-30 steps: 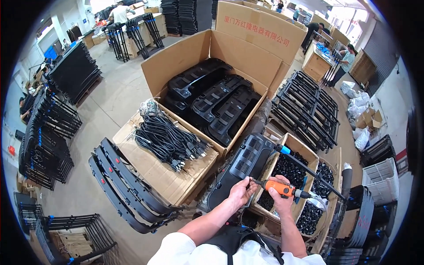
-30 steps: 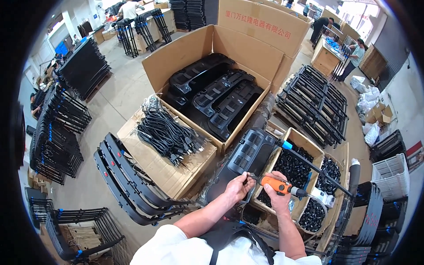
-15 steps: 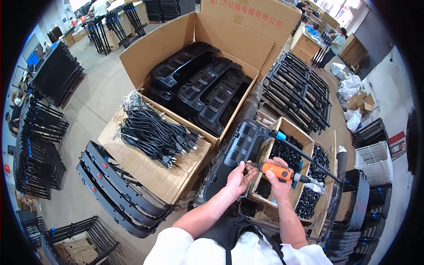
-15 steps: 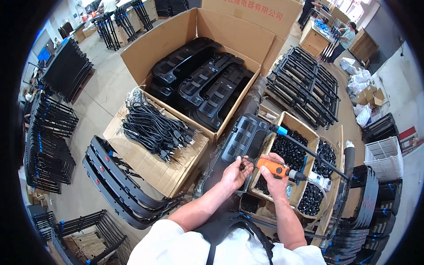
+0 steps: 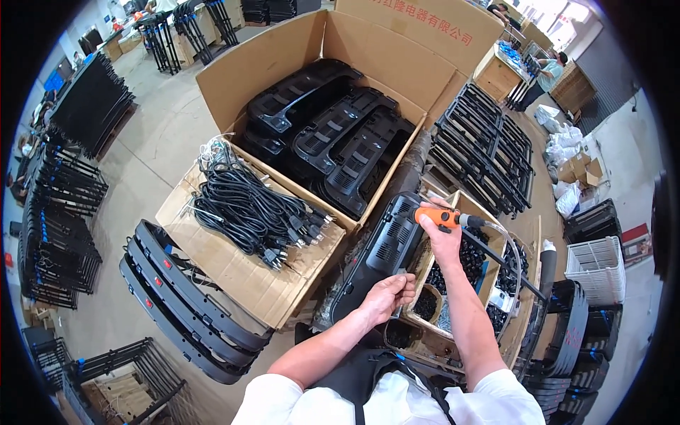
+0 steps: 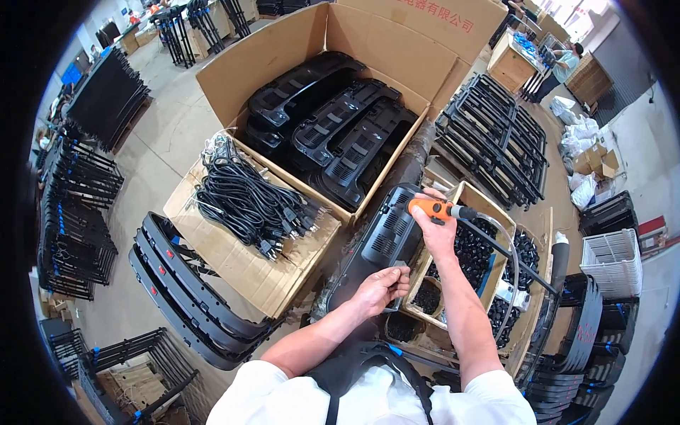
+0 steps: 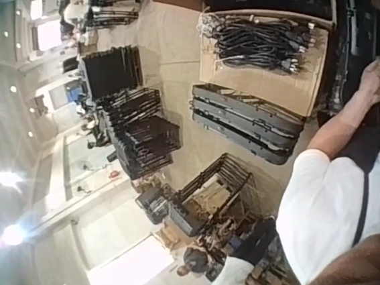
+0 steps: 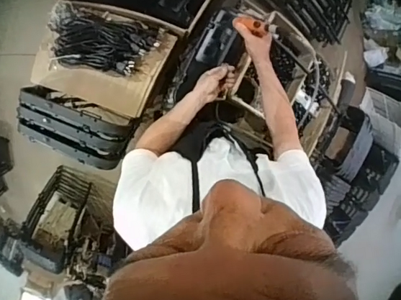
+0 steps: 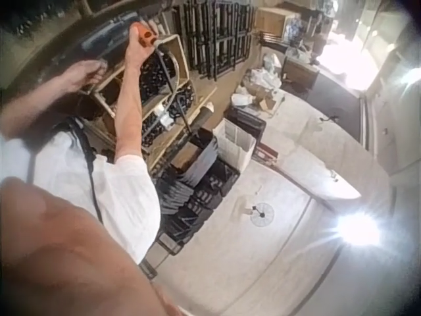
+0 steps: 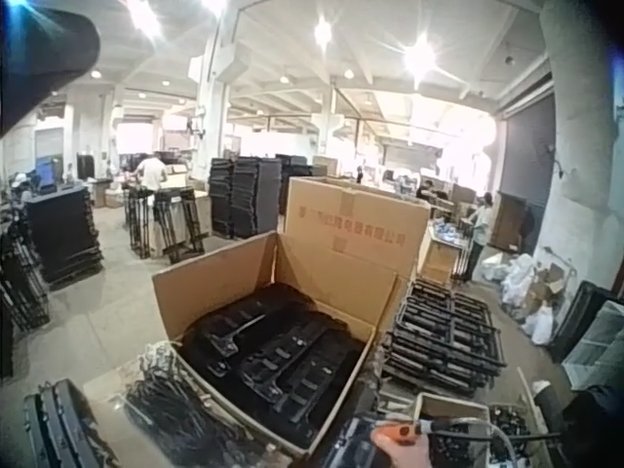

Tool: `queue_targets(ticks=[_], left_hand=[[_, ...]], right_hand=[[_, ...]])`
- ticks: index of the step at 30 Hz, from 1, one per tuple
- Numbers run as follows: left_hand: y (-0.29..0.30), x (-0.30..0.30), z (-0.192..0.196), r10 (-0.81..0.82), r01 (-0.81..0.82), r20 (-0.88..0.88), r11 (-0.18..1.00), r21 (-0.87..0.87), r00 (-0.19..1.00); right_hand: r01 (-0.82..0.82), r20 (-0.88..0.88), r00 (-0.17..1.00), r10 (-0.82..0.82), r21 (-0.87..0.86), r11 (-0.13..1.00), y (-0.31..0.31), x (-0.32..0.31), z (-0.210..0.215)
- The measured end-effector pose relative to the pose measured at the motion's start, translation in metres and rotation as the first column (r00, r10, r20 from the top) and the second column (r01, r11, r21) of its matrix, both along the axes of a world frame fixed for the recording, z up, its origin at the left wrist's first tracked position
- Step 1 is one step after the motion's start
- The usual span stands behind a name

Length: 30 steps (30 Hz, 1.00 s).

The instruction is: Assembling components for outdoor equipment, likely a lawn mower, in a factory environment.

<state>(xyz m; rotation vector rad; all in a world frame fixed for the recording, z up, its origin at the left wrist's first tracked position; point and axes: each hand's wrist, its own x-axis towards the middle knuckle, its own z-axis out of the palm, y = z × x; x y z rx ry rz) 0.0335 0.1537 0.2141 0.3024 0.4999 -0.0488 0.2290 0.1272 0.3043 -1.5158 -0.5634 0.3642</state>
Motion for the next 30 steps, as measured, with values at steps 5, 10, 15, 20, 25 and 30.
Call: queue_targets(ticks=[5,10,15,20,25,30], left_hand=[[0.012,-0.001,-0.01,0.048,-0.049,0.005,0.997,0.06,0.999],[0.023,-0.003,0.003,0.078,-0.076,-0.02,0.994,0.075,0.997],[0.023,0.004,0.001,0.055,-0.054,-0.008,0.995,0.087,0.998],[0.022,0.015,-0.003,0.112,-0.111,-0.038,0.994,0.01,0.993],[0.03,0.025,-0.005,0.167,-0.169,-0.072,0.985,-0.022,0.983],[0.037,0.036,-0.004,0.225,-0.229,-0.117,0.973,-0.021,0.967]], right_hand=[[-0.04,-0.007,0.999,0.04,0.0,0.999,0.014,0.006,-0.007],[-0.064,0.011,0.998,0.065,-0.051,0.997,0.02,0.009,-0.005],[-0.107,0.102,0.987,0.125,-0.163,0.981,0.036,0.023,0.005],[-0.102,0.161,0.972,0.168,-0.356,0.929,0.06,0.025,0.024],[-0.122,0.139,0.972,0.188,-0.389,0.913,0.061,0.03,0.021],[-0.114,0.162,0.968,0.194,-0.407,0.906,0.06,0.032,0.016]])
